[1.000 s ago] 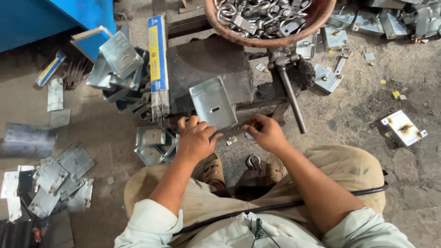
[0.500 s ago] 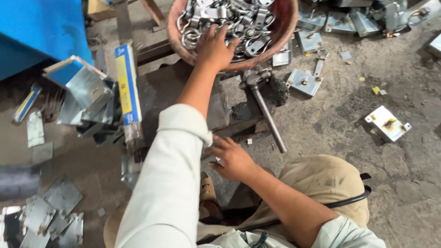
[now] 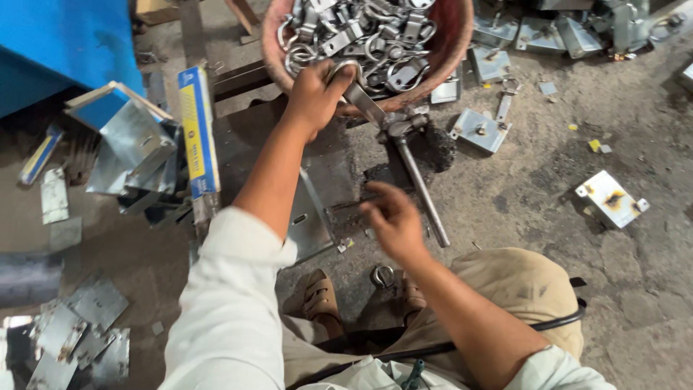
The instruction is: The person sits on the floor and repeatedly picks up small metal brackets from a stack, places them on a workbench, and welds a metal ring onto each bracket using a welding torch. After welding, the finished pieces are tossed onto the floor.
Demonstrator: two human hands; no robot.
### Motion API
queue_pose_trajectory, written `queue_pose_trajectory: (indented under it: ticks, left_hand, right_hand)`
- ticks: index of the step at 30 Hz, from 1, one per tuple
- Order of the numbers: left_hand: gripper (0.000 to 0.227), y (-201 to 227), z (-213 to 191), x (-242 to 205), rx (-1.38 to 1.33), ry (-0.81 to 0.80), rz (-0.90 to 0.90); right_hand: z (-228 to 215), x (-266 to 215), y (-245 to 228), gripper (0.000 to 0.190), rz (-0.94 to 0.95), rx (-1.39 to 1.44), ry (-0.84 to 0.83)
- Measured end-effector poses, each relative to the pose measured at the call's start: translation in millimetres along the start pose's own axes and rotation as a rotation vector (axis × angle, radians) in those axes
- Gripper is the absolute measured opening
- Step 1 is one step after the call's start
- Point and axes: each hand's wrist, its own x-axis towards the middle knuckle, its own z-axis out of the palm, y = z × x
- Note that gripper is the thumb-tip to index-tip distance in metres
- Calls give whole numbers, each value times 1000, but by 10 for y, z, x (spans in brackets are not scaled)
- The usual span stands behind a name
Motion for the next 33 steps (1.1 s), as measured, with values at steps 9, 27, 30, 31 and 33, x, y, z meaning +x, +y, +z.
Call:
queue_pose_trajectory:
  ticks: [9, 27, 30, 31, 33]
  left_hand:
    - [13, 116, -310, -1915, 241, 339, 81]
    - [18, -564, -688, -1878, 831, 611, 513]
    - [16, -646, -753, -1724, 507, 345, 146]
    - [18, -687, -749, -1707, 479, 330, 122]
    - [27, -748, -733, -1663, 427, 302, 77]
  right_hand:
    - [-521, 157, 84, 35, -385, -292, 257]
    - [-401, -270, -197, 52, -155, -970, 324]
    - [-178, -614, -479, 56, 27, -963, 301]
    - [-146, -699, -547, 55, -93, -919, 282]
    - [-195, -868, -661, 53, -331, -819, 238]
